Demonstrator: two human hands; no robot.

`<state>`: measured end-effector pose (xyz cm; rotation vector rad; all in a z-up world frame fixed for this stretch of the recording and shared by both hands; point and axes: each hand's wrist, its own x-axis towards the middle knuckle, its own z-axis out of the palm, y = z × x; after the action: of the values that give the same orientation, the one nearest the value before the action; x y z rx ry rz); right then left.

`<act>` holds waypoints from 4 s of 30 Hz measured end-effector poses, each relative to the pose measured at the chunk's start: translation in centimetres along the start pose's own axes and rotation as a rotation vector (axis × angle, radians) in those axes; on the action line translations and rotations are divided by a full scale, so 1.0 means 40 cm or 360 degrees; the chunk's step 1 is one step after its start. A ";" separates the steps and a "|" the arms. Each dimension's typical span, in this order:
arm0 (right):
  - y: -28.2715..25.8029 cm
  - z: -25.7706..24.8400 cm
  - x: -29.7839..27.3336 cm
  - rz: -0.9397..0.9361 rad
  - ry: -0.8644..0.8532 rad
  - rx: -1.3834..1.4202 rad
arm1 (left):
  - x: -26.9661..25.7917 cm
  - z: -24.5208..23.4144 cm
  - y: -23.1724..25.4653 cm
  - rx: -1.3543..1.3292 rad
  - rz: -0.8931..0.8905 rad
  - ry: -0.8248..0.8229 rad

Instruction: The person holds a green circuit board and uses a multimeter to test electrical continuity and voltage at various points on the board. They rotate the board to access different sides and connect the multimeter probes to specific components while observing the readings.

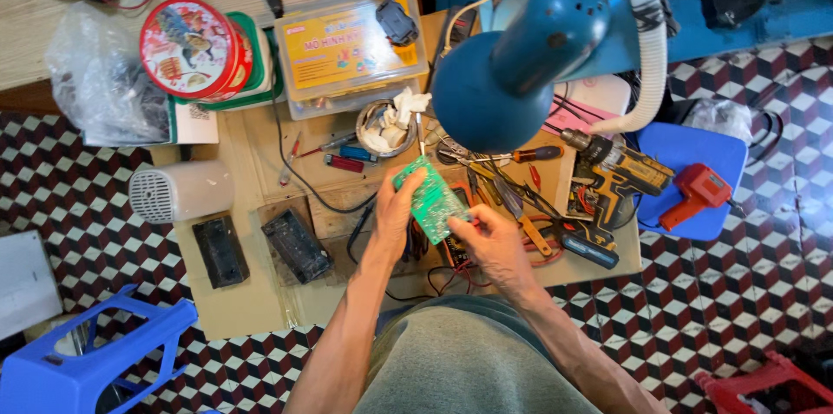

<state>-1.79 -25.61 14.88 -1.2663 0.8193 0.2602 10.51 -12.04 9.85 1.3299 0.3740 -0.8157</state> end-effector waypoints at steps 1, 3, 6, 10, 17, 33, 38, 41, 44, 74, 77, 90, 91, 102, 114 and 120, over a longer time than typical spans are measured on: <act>0.011 0.017 -0.003 0.0024 0.0016 0.0008 | -0.010 -0.016 -0.008 -0.0108 -0.0018 0.0042; 0.028 0.053 -0.008 0.0069 0.0020 0.0021 | -0.027 -0.044 -0.027 -0.0278 -0.0232 0.0197; 0.040 0.087 -0.028 -0.0260 0.0018 -0.0255 | -0.053 -0.074 -0.060 -0.0545 -0.0364 0.0177; 0.026 0.093 -0.051 -0.0043 -0.0047 -0.0213 | -0.064 -0.070 -0.090 -0.0709 -0.0521 0.0125; 0.021 0.084 -0.070 -0.0022 -0.0172 -0.0252 | -0.074 -0.097 -0.062 -0.0639 -0.0382 0.0026; 0.111 0.021 -0.013 0.0321 0.0016 -0.0171 | -0.078 -0.133 -0.017 0.0224 0.0118 -0.0148; 0.085 -0.005 0.038 0.0179 0.0075 -0.0115 | -0.079 -0.135 -0.026 0.0401 0.0192 -0.0268; 0.081 -0.005 0.058 0.0130 0.0070 -0.0115 | -0.079 -0.140 -0.024 0.0480 0.0168 -0.0273; 0.086 -0.005 0.070 0.0185 0.0036 0.0031 | -0.079 -0.148 -0.019 0.0599 0.0213 -0.0268; -0.042 -0.013 -0.143 0.0026 0.0108 -0.0047 | 0.085 -0.411 -0.286 0.1404 0.0375 -0.0046; -0.018 0.007 -0.150 0.0024 0.0077 -0.0116 | 0.043 -0.395 -0.269 0.1365 0.0659 0.0220; 0.048 0.039 -0.187 0.0053 0.0122 0.0016 | -0.071 -0.267 -0.446 0.0214 -0.0571 0.0259; 0.057 0.037 -0.190 0.0053 0.0120 0.0007 | -0.059 -0.263 -0.460 0.0197 -0.0552 0.0339; 0.118 0.034 -0.203 0.0163 0.0000 -0.0101 | -0.128 -0.236 -0.459 0.0158 -0.0074 0.0364; 0.179 0.063 -0.134 0.0402 0.0073 0.0095 | -0.395 -0.202 -0.204 0.0480 0.0221 -0.0118; 0.193 0.073 -0.126 0.0578 -0.0329 0.0002 | -0.471 -0.197 -0.156 0.0725 0.0261 -0.0455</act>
<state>-8.75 -19.22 12.75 -1.0627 0.8660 0.6710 -5.07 1.11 16.21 1.6102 -0.1571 -0.9708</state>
